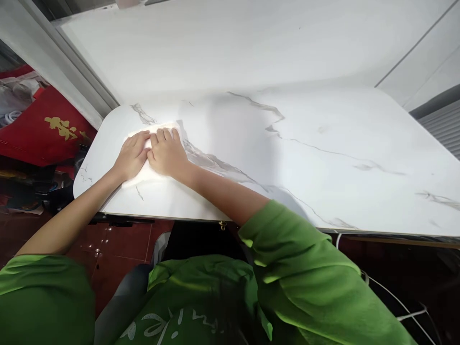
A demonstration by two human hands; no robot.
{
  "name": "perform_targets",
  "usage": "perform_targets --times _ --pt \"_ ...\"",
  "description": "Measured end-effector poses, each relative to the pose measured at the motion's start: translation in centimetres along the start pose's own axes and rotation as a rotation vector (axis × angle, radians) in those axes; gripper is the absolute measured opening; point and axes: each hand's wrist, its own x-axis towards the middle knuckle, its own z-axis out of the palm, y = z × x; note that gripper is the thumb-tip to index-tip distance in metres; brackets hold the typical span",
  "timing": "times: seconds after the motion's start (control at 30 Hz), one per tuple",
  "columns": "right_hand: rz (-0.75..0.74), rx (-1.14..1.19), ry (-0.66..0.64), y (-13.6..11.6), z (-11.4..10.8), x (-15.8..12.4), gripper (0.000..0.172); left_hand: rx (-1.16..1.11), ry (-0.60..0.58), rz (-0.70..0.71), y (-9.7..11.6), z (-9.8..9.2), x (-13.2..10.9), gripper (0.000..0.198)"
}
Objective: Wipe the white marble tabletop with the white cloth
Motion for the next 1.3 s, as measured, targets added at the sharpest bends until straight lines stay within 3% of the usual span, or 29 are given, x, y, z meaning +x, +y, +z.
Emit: perform_targets --times 0.3,0.63,0.87,1.3 --pt "0.001 0.028 -0.025 2.8 1.8 6.8 0.047 0.022 0.050 -0.010 -3.8 0.7 6.3 0.046" --pt "0.038 0.012 0.008 5.1 3.8 12.0 0.048 -0.013 0.062 0.025 -7.3 0.9 12.1 0.042" --pt "0.038 -0.051 -0.060 6.1 3.5 14.1 0.048 -0.007 0.002 -0.008 -7.2 0.2 14.4 0.042" --pt "0.069 0.024 -0.027 6.8 3.6 15.8 0.045 -0.007 -0.058 -0.071 -7.4 -0.1 16.7 0.043"
